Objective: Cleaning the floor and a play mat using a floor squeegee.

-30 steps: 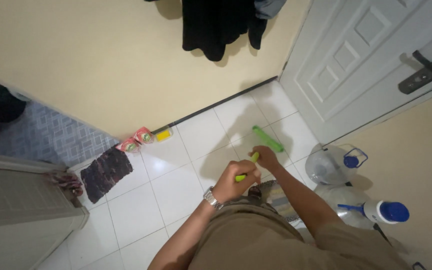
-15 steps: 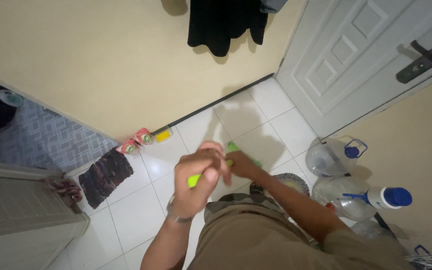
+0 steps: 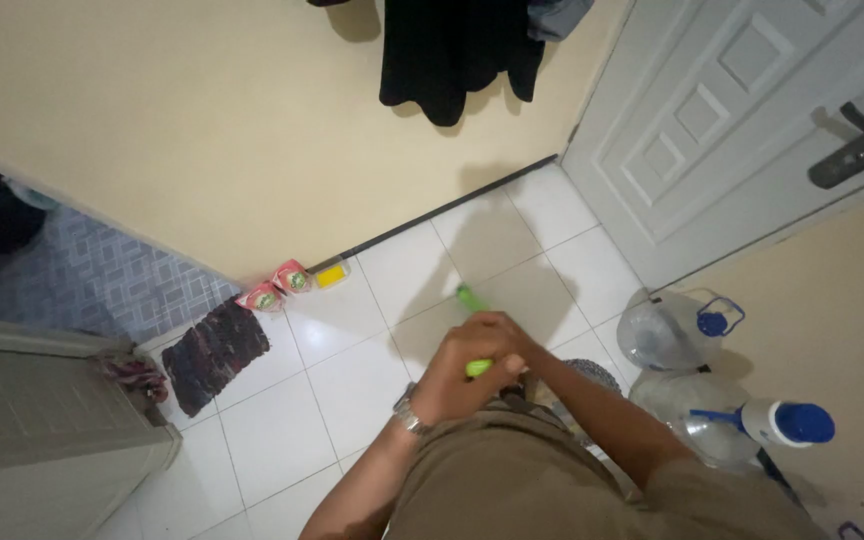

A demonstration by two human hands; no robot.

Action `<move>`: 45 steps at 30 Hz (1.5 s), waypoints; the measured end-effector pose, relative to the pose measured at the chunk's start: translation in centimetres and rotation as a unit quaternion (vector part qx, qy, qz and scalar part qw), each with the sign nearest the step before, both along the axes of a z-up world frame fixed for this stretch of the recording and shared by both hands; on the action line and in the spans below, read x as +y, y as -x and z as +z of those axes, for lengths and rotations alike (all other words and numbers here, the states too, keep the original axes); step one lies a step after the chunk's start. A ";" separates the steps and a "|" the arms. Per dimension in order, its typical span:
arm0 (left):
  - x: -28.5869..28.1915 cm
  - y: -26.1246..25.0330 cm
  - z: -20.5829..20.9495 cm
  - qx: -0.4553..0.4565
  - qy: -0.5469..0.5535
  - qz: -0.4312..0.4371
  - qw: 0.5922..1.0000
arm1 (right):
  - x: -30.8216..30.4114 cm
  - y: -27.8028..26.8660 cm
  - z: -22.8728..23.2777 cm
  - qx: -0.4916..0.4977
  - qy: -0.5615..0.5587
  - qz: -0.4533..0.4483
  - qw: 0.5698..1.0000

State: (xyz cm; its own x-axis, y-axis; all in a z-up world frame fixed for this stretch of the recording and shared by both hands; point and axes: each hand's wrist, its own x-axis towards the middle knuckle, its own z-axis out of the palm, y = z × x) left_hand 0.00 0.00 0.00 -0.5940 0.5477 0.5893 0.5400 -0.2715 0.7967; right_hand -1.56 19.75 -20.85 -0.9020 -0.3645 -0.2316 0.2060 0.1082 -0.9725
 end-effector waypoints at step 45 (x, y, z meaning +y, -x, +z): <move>20.6 9.1 -3.8 -0.098 -0.065 -0.048 0.992 | 27.9 11.0 -10.9 0.232 -0.367 -0.134 0.891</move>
